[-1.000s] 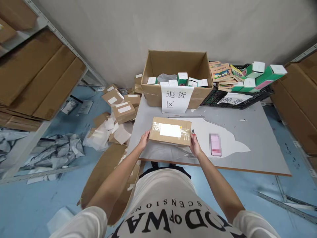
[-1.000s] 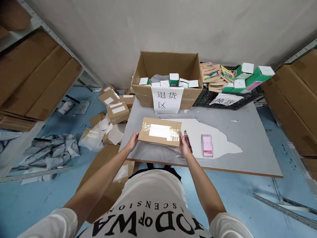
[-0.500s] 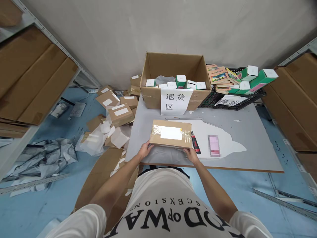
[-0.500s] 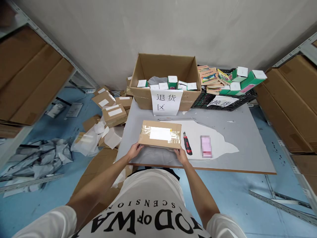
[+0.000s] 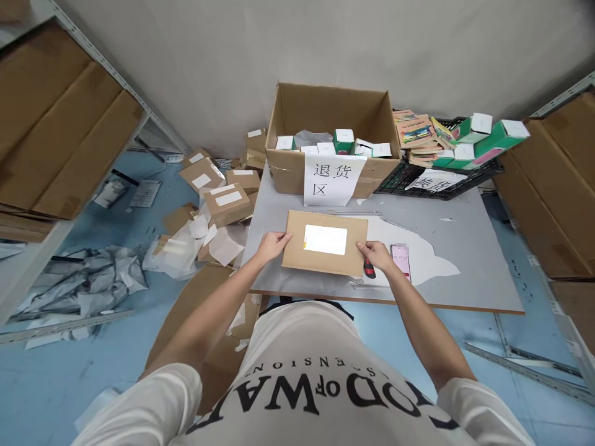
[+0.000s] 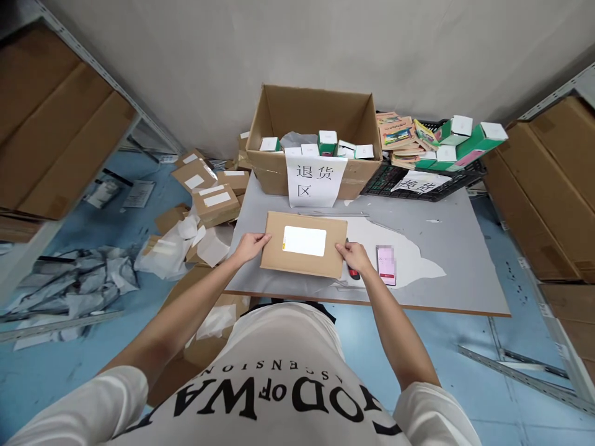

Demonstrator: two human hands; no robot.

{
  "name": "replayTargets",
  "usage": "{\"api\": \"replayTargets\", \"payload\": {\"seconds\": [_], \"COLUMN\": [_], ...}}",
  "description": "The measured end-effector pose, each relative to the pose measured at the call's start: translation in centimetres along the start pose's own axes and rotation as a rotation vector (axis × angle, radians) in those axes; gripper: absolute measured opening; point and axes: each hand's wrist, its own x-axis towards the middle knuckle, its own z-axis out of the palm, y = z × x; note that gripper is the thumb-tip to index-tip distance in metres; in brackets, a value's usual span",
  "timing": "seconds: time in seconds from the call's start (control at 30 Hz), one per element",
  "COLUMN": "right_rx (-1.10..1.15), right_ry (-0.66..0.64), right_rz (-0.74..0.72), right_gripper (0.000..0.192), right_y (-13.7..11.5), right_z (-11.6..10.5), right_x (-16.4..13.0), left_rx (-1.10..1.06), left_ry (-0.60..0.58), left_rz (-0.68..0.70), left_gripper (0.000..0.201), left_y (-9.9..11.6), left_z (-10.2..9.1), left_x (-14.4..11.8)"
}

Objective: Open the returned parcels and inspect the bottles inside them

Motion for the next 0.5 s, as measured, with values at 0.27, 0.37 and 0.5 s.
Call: {"api": "replayTargets", "payload": {"seconds": [0.27, 0.37, 0.5], "right_rx": [0.261, 0.3, 0.262], "right_ry": [-0.039, -0.024, 0.019], "right_rz": [0.195, 0.242, 0.23], "right_gripper": [0.041, 0.042, 0.045], "right_y": [0.9, 1.5, 2.3], "right_z": [1.9, 2.2, 2.5], "right_x": [1.8, 2.5, 2.9], "left_rx": [-0.097, -0.179, -0.296], "left_ry": [-0.034, -0.052, -0.059], "left_rz": [-0.185, -0.216, -0.227], "left_gripper": [0.048, 0.045, 0.05], "left_y": [-1.6, -2.0, -2.4], "left_z": [2.7, 3.2, 3.4], "left_x": [1.0, 1.4, 1.5]}}
